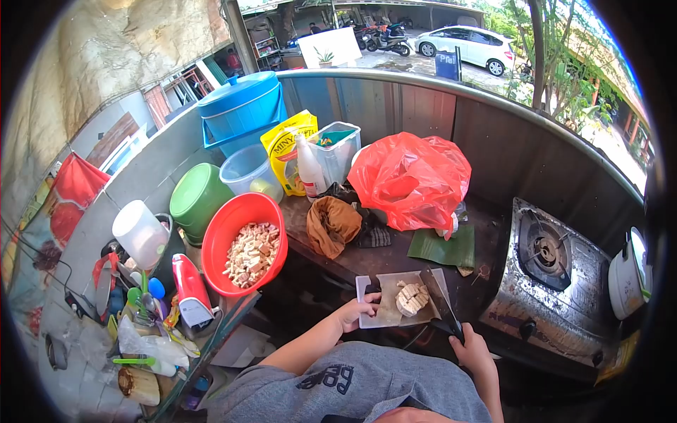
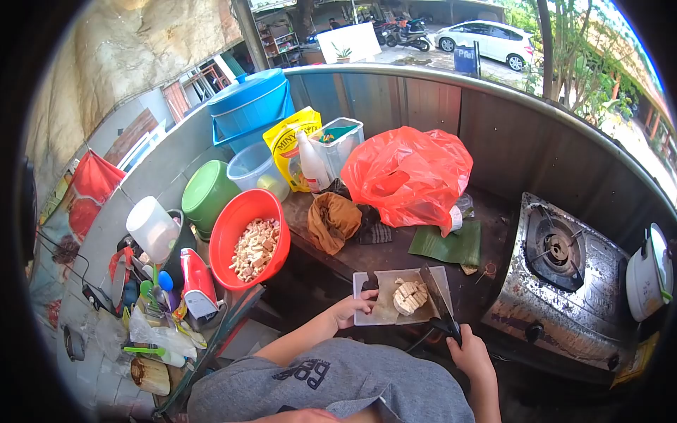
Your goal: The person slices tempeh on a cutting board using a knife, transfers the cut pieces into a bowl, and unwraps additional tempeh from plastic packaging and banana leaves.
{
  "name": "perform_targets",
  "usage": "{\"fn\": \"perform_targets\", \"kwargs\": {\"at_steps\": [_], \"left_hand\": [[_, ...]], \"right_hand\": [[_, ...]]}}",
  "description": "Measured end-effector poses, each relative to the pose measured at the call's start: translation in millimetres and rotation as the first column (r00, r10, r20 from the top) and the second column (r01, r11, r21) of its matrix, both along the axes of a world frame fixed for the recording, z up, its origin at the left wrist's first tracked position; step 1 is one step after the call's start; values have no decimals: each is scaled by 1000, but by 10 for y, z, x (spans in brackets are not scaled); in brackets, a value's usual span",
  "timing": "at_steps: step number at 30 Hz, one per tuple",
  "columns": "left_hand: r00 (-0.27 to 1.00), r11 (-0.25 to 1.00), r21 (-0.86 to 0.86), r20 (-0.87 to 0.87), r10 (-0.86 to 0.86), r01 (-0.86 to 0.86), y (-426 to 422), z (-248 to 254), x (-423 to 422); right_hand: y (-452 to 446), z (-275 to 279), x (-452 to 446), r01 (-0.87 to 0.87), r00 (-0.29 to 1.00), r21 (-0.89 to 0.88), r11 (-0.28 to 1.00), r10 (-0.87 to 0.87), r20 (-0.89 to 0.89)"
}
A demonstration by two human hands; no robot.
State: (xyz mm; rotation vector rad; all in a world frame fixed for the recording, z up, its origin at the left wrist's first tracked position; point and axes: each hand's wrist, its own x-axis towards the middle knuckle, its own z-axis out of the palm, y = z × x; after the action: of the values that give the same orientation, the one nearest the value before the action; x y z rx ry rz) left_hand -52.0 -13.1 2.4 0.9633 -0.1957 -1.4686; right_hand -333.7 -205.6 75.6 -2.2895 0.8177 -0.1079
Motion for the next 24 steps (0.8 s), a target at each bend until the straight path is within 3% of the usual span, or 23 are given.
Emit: {"fn": "perform_targets", "kwargs": {"at_steps": [3,13,19,21,24], "left_hand": [[1000,999,-26,-5,26,-26,18,61,-18],[993,980,-163,-55,107,-115,608,195,184],[935,908,-227,-83,344,-354,1322,458,356],[907,869,-270,-48,418,-414,1550,650,393],[838,790,-314,-34,544,-526,1848,930,445]], "right_hand": [[69,168,35,37,997,97,995,-30,-75],[459,563,361,-87,995,-9,996,87,-46],[799,851,899,-220,973,26,975,218,78],[925,976,1132,-225,974,149,963,219,55],[1128,1034,1456,-284,952,113,952,266,151]]}}
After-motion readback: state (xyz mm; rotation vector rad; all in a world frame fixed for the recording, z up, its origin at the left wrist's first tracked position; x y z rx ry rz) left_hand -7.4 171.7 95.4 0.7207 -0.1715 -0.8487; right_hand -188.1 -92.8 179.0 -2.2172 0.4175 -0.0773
